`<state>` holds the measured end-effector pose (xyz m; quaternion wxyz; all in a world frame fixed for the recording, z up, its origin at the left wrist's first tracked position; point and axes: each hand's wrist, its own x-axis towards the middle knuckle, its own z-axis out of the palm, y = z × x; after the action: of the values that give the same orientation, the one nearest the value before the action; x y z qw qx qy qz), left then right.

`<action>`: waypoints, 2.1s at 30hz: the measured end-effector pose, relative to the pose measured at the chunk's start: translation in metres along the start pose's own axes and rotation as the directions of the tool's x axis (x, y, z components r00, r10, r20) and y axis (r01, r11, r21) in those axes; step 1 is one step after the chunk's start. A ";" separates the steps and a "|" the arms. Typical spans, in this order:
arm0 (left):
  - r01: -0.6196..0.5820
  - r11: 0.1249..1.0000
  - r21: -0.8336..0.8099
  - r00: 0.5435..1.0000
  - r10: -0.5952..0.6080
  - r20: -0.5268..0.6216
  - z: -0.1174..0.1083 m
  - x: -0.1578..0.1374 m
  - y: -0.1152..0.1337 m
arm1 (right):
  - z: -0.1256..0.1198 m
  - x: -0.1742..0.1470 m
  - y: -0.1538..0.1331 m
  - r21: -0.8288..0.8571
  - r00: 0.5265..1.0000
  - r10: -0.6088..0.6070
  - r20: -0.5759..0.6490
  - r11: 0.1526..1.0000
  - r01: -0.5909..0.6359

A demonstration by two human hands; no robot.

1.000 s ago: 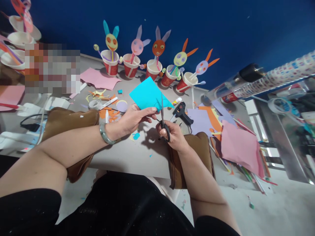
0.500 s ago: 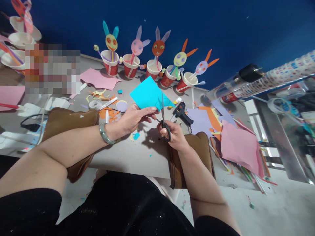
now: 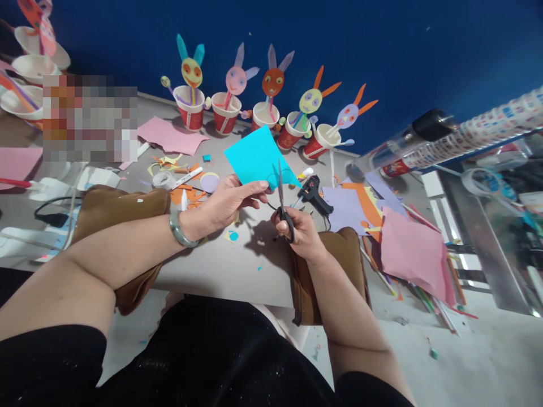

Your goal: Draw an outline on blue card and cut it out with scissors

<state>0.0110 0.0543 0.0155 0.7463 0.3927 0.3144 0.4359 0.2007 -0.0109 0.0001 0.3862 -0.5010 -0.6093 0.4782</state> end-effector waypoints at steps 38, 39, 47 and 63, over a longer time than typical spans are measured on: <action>-0.129 0.978 0.164 0.991 0.131 -0.006 -0.002 0.003 0.003 | -0.001 0.002 -0.003 -0.047 0.997 0.046 0.054 0.998 -0.044; -0.127 0.976 0.175 0.991 0.130 -0.006 -0.003 0.003 0.003 | -0.001 0.002 -0.003 -0.050 0.997 0.043 0.060 0.998 -0.040; -0.135 0.966 0.220 0.991 0.136 0.010 -0.003 0.003 0.004 | -0.001 0.002 -0.005 -0.064 0.997 0.040 0.062 0.997 -0.036; -0.105 0.969 0.224 0.994 0.110 -0.010 -0.004 0.001 0.006 | -0.004 0.003 -0.011 -0.100 0.996 0.066 0.062 0.993 -0.059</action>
<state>0.0055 0.0587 0.0188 0.6693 0.4856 0.3478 0.4419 0.2007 -0.0073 0.0120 0.3260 -0.5222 -0.6283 0.4757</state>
